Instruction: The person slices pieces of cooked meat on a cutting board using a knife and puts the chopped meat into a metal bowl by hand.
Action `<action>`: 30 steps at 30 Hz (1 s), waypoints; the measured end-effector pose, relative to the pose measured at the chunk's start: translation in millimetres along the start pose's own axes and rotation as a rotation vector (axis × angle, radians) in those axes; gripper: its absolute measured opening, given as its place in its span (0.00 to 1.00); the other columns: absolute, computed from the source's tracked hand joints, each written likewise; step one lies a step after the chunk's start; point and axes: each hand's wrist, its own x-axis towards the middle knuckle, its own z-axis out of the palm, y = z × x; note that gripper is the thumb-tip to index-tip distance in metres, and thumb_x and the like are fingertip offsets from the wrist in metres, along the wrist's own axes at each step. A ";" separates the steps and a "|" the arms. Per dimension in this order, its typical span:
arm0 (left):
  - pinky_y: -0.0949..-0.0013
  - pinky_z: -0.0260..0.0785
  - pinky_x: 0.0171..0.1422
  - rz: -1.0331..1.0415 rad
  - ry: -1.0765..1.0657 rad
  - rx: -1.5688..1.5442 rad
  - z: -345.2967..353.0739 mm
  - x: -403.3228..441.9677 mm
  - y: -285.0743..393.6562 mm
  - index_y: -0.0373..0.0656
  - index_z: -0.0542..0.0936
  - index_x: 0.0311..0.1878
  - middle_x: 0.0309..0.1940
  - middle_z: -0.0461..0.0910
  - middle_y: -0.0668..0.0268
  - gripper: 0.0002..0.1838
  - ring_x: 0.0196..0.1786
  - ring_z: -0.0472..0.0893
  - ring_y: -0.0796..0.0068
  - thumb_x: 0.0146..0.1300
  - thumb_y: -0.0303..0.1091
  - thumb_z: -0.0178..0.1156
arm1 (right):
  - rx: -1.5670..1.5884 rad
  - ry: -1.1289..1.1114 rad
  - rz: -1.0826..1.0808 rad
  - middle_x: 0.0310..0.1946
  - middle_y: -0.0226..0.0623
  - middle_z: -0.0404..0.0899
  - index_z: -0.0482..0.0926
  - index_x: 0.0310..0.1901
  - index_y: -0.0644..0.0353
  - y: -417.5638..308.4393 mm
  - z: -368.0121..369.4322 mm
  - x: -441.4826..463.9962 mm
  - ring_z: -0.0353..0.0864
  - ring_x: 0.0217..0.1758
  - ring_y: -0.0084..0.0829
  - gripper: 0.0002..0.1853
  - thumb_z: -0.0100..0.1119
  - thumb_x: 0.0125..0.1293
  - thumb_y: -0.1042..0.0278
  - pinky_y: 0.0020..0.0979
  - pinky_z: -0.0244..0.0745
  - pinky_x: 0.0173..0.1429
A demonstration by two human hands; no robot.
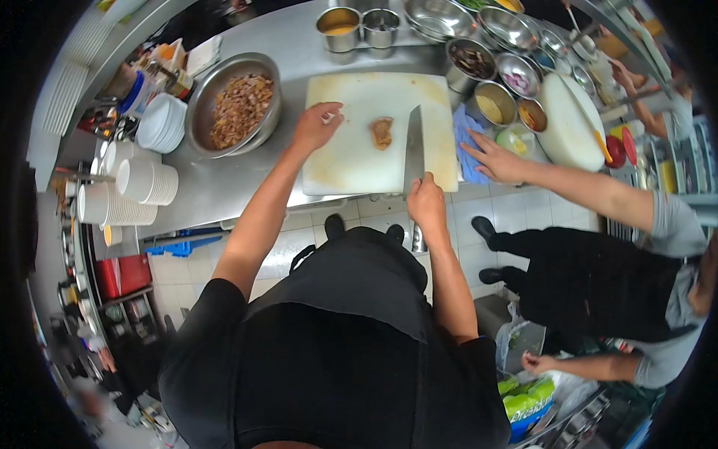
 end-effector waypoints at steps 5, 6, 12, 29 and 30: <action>0.65 0.76 0.53 -0.136 -0.162 0.077 90.5 30.1 -9.1 0.43 0.83 0.55 0.45 0.85 0.59 0.21 0.49 0.84 0.66 0.59 0.42 0.67 | -0.087 -0.075 0.034 0.36 0.68 0.80 0.73 0.45 0.72 24.7 -0.6 -1.4 0.80 0.44 0.65 0.16 0.49 0.72 0.63 0.56 0.74 0.50; 0.65 0.76 0.54 -0.171 -0.189 0.091 95.5 31.3 -2.5 0.42 0.84 0.53 0.43 0.86 0.59 0.21 0.49 0.84 0.65 0.58 0.41 0.68 | -0.091 -0.078 0.016 0.36 0.68 0.80 0.73 0.45 0.72 19.9 -4.3 -3.0 0.80 0.44 0.64 0.16 0.50 0.72 0.63 0.56 0.74 0.51; 0.67 0.80 0.36 -0.458 -0.344 -0.165 72.5 24.3 11.6 0.36 0.83 0.43 0.29 0.85 0.60 0.15 0.29 0.85 0.70 0.55 0.34 0.70 | -0.171 -0.008 -0.134 0.32 0.64 0.81 0.73 0.43 0.70 -1.3 -16.1 -25.3 0.81 0.41 0.63 0.14 0.50 0.72 0.64 0.55 0.75 0.48; 0.69 0.78 0.32 -0.555 -0.169 -0.141 60.4 -23.7 6.0 0.36 0.82 0.29 0.21 0.84 0.58 0.03 0.22 0.85 0.70 0.51 0.22 0.60 | -0.426 -0.327 -0.292 0.33 0.64 0.82 0.72 0.41 0.75 -66.0 12.0 -10.0 0.85 0.37 0.61 0.10 0.48 0.63 0.76 0.52 0.80 0.44; 0.69 0.78 0.33 -0.481 -0.154 -0.057 63.3 -24.4 1.9 0.37 0.83 0.29 0.21 0.84 0.58 0.03 0.23 0.85 0.70 0.51 0.23 0.60 | -0.415 -0.292 -0.298 0.33 0.64 0.83 0.72 0.41 0.75 -63.9 24.0 -7.7 0.85 0.38 0.61 0.10 0.48 0.63 0.76 0.52 0.80 0.45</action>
